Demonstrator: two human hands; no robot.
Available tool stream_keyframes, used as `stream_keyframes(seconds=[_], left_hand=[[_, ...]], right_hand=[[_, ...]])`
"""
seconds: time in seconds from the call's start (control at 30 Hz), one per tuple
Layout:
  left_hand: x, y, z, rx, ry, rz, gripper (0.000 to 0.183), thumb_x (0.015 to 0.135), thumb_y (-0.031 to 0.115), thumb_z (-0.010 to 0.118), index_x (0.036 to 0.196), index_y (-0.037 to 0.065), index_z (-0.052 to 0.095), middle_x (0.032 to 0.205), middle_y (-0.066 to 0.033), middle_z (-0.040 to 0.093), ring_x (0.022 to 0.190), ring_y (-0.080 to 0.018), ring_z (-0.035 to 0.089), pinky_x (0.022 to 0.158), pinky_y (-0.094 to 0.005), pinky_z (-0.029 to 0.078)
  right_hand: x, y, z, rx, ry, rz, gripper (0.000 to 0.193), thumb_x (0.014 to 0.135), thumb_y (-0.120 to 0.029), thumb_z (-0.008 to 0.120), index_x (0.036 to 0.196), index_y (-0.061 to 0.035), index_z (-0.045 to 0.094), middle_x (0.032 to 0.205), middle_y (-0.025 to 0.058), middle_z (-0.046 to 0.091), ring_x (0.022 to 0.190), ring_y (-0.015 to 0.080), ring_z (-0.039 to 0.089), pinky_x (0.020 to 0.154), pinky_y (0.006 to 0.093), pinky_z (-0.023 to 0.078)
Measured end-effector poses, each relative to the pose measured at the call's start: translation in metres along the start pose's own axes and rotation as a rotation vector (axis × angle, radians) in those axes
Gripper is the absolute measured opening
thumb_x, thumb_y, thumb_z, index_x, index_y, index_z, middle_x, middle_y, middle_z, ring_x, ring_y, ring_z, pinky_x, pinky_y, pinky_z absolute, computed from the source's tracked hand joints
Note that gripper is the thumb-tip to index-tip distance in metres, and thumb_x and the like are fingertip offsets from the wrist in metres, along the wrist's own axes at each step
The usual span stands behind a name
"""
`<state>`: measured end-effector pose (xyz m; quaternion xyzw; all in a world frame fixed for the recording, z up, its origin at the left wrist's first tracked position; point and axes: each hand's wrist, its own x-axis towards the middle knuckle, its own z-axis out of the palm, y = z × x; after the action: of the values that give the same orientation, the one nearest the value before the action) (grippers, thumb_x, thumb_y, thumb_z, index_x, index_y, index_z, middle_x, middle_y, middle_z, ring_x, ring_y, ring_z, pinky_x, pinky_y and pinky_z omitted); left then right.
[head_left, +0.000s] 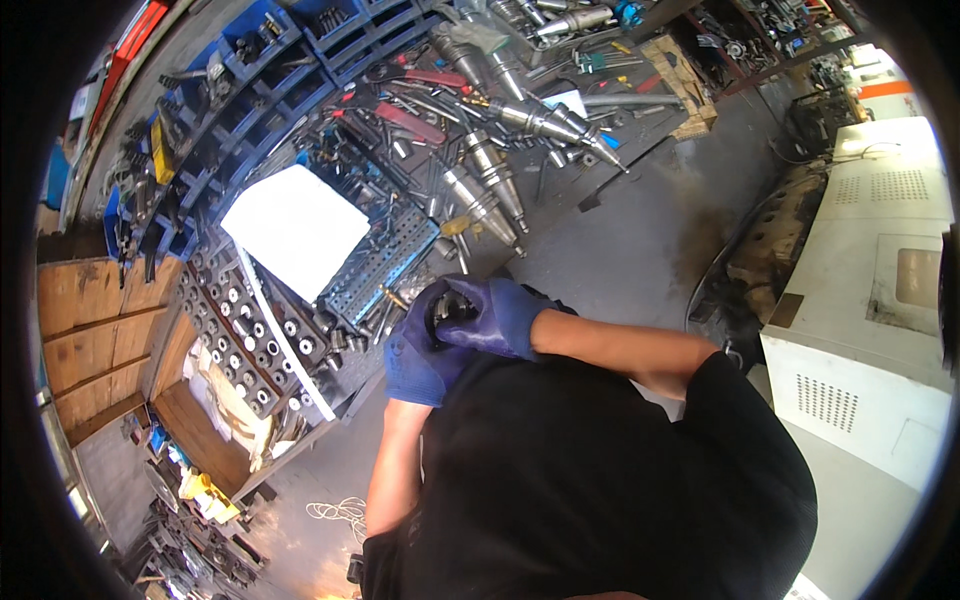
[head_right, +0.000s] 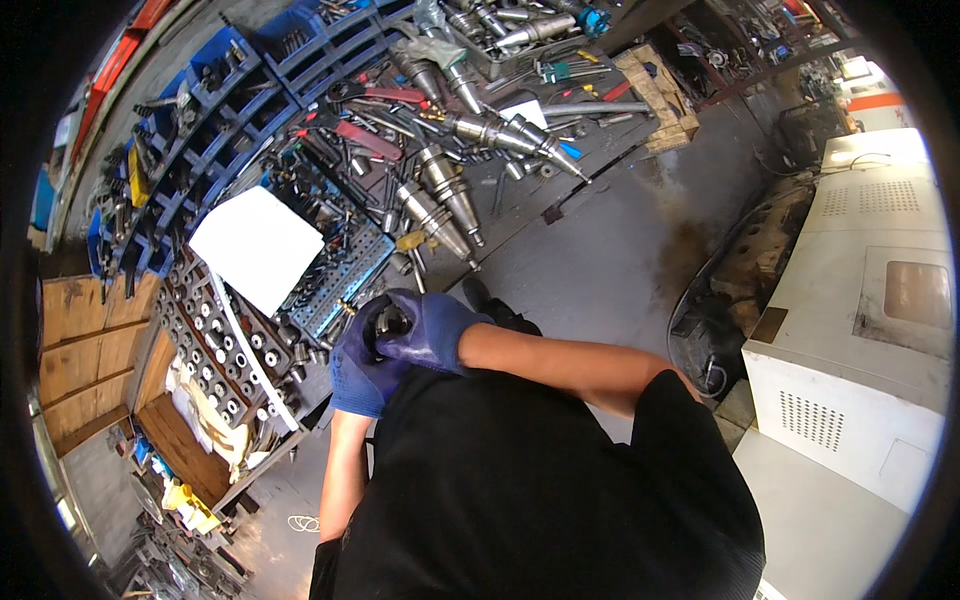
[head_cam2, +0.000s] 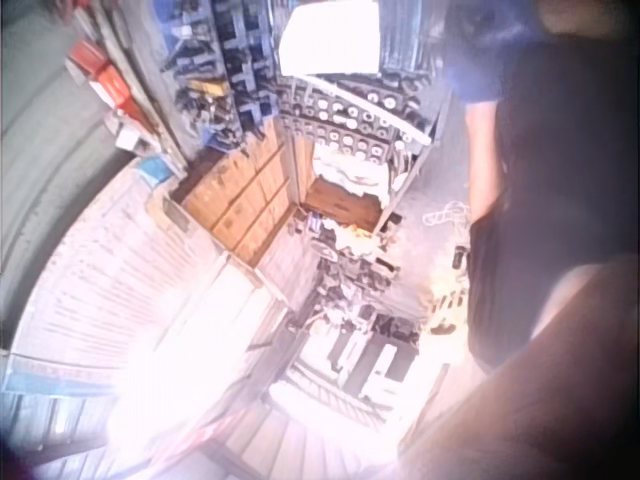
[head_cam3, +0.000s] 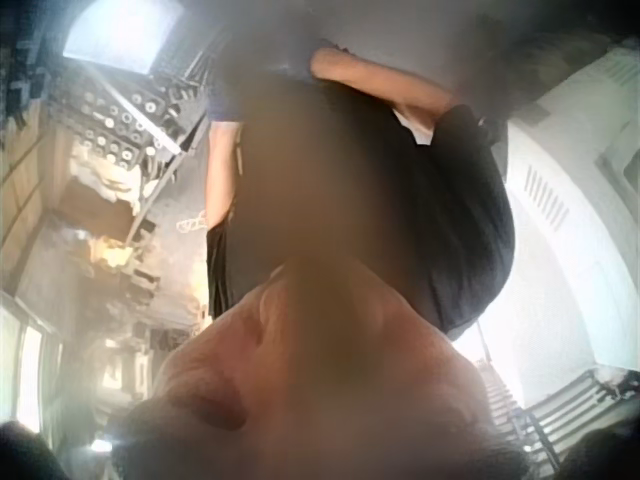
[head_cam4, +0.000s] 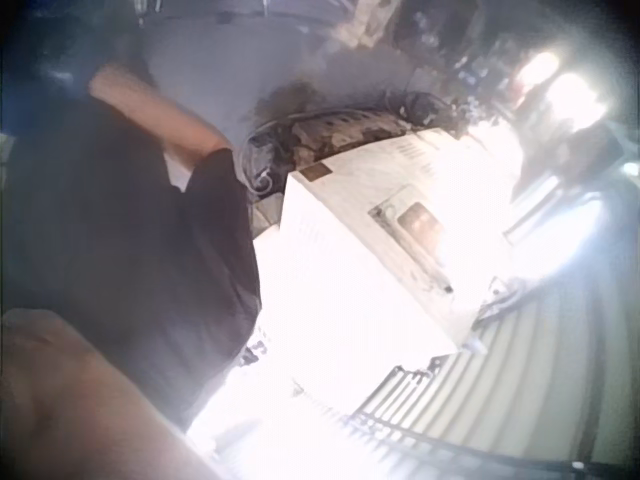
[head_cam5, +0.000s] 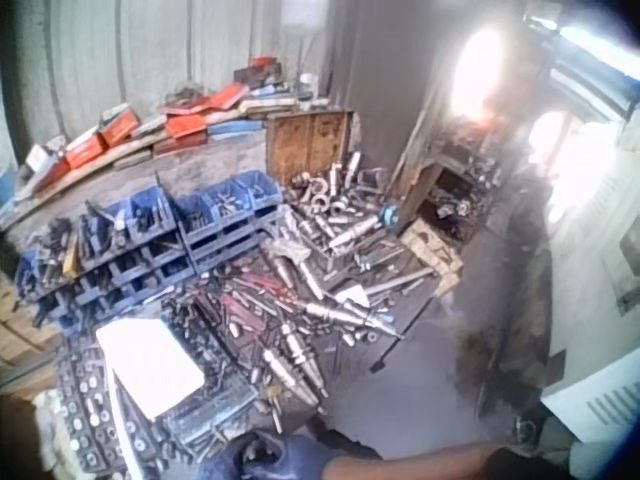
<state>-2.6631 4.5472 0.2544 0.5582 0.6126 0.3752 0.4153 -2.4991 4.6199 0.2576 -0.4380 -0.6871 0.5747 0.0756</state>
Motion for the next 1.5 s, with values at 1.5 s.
stream_keyframes(seconds=[1.5], left_hand=[[-0.111, -0.003, 0.029, 0.083, 0.642, -0.668, 0.051, 0.074, 0.031, 0.085, 0.113, 0.004, 0.067, 0.104, -0.0186, 0.073, 0.099, -0.0334, 0.072, 0.086, -0.0391, 0.056]], right_hand=[[0.062, 0.284, -0.429, -1.310, 0.366, 0.165, 0.025, 0.095, -0.023, 0.061, 0.112, -0.0087, 0.072, 0.112, 0.0238, 0.071, 0.103, 0.0445, 0.066, 0.085, 0.0499, 0.053]])
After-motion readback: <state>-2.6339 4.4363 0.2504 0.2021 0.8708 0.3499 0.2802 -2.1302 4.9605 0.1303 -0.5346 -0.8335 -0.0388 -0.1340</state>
